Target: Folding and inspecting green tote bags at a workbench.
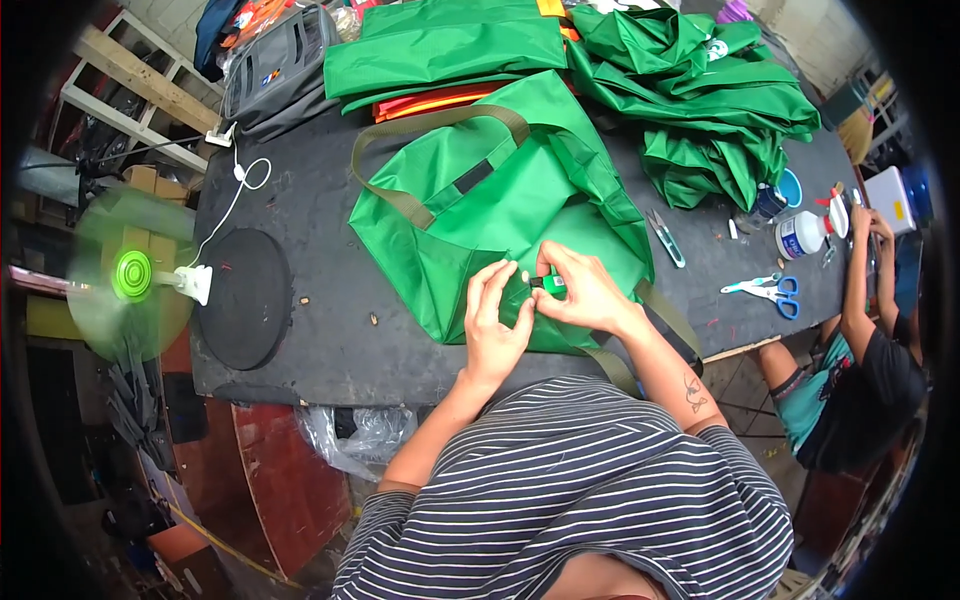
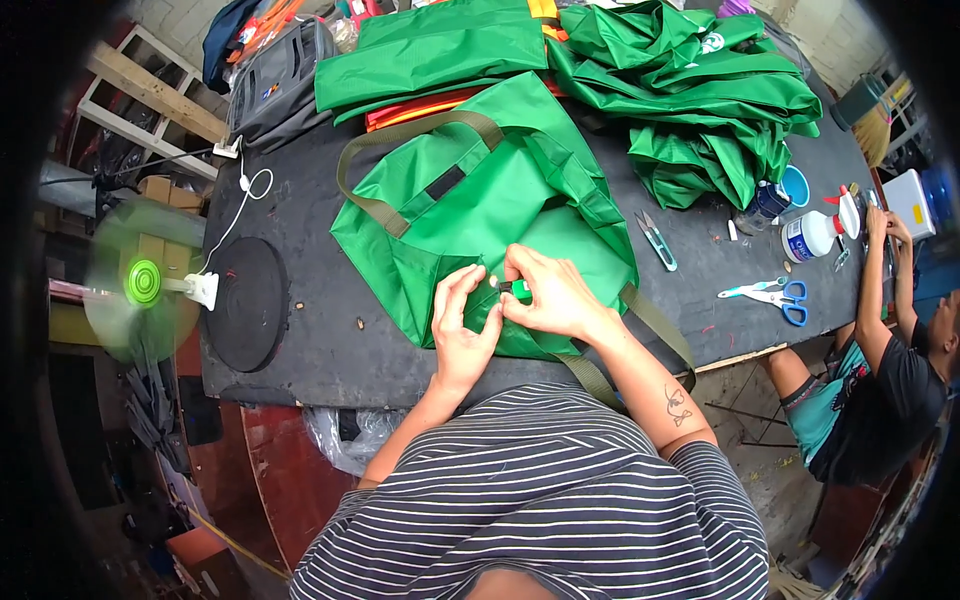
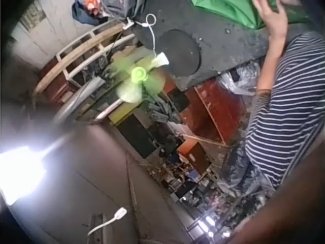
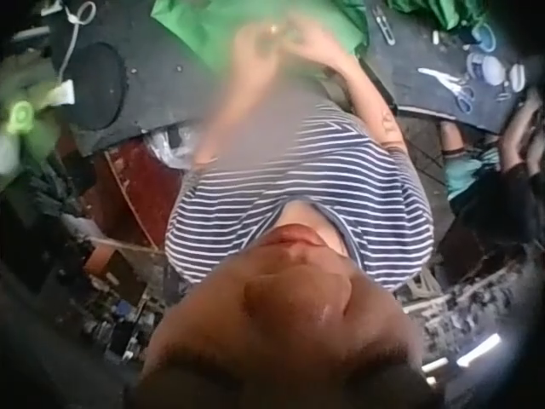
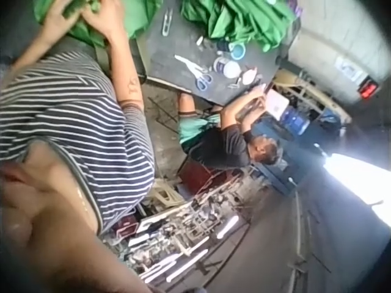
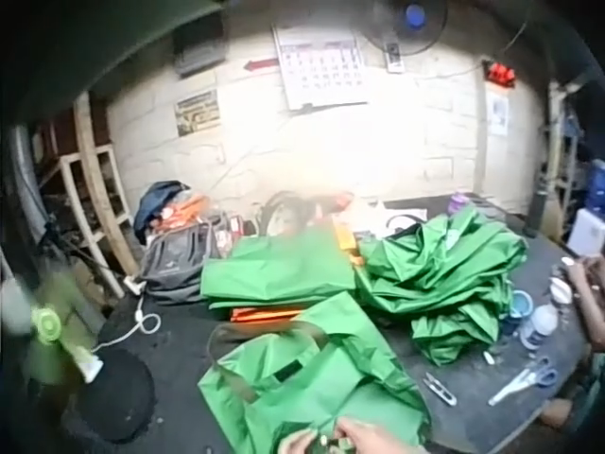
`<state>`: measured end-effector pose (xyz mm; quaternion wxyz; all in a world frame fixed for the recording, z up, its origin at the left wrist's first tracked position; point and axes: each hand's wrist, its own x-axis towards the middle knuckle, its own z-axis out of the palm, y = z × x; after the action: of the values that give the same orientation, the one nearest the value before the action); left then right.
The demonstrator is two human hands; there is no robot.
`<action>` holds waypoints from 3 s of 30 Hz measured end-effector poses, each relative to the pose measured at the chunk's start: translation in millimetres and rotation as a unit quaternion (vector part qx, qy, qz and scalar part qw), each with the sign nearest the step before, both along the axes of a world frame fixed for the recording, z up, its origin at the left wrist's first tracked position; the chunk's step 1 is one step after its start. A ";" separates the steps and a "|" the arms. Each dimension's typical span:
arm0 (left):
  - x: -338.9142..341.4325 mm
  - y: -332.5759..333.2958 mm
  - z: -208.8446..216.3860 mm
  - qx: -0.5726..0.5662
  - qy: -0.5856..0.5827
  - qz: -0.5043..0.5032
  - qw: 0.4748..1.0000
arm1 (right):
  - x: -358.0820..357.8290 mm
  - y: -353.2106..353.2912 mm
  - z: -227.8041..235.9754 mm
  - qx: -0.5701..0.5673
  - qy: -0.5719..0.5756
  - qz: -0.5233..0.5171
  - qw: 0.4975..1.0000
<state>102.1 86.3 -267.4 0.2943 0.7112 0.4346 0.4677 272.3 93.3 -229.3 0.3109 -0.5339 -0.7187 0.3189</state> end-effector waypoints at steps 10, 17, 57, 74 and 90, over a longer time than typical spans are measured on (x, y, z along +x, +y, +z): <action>-2.1 -0.6 1.6 -0.022 -0.003 0.003 1.000 | 3.4 1.6 -0.2 -0.008 -0.010 0.022 1.000; -2.6 0.6 1.8 -0.006 -0.012 -0.004 1.000 | 4.4 1.2 -2.1 -0.009 0.003 0.012 1.000; -1.2 3.7 -6.0 -0.023 -0.057 0.004 0.998 | -7.0 32.8 -64.9 -0.035 0.115 -0.058 0.991; -22.0 14.8 20.1 0.134 0.009 0.185 0.974 | -4.7 42.6 -28.1 -0.034 0.167 -0.101 0.980; -18.3 24.3 12.8 0.053 0.020 0.156 0.986 | -28.4 35.0 18.8 0.118 -0.047 -0.132 0.983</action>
<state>83.8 110.6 -254.7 0.1711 0.6582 0.5207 0.5161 243.8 128.3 -210.5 0.3773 -0.5976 -0.6885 0.1628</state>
